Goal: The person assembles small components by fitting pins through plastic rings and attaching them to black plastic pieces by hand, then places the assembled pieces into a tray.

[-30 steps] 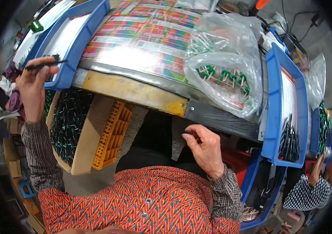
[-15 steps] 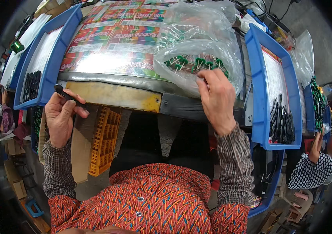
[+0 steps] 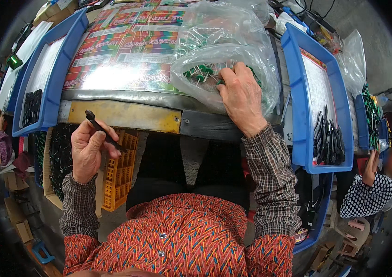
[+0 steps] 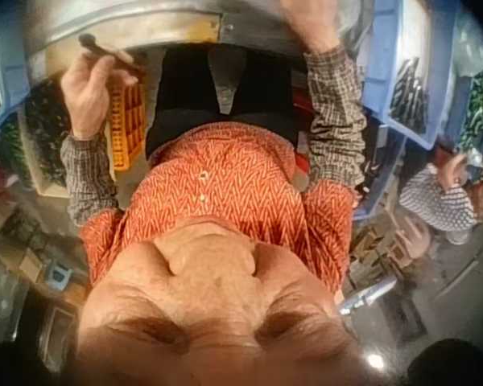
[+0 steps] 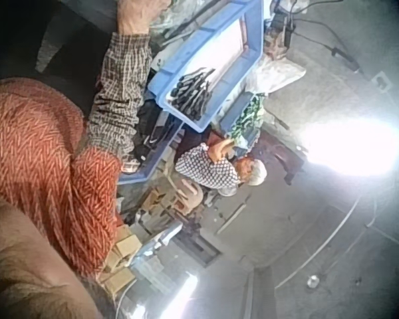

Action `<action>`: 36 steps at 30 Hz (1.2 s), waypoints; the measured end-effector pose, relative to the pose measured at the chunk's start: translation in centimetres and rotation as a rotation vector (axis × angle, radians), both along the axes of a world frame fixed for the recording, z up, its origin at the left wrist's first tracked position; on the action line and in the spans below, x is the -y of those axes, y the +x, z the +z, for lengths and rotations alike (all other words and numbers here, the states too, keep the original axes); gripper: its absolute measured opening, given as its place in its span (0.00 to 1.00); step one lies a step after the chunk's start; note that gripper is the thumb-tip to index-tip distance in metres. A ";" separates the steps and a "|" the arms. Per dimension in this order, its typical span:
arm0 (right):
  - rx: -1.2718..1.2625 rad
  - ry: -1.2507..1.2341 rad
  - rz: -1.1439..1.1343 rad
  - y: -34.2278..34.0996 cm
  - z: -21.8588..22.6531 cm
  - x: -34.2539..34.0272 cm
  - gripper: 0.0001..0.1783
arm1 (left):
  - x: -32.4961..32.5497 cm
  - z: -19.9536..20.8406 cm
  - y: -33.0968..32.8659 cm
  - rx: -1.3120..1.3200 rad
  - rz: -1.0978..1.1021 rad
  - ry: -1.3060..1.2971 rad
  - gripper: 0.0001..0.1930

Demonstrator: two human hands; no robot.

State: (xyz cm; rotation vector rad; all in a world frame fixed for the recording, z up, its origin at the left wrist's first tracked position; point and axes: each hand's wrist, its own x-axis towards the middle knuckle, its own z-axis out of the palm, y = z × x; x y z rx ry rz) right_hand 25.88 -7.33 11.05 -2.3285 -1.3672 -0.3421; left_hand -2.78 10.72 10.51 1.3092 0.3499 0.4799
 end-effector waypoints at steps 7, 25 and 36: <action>-0.051 0.038 0.014 0.1 0.1 0.9 0.12 | 1.6 -0.9 0.7 -0.010 -0.048 -0.041 0.07; -0.388 0.298 0.013 -6.3 1.6 4.9 0.12 | 5.6 -2.0 2.0 -0.110 -0.133 -0.066 0.07; -0.727 0.186 0.274 -12.6 -2.0 6.2 0.13 | 8.5 -2.9 2.9 -0.215 -0.141 0.071 0.09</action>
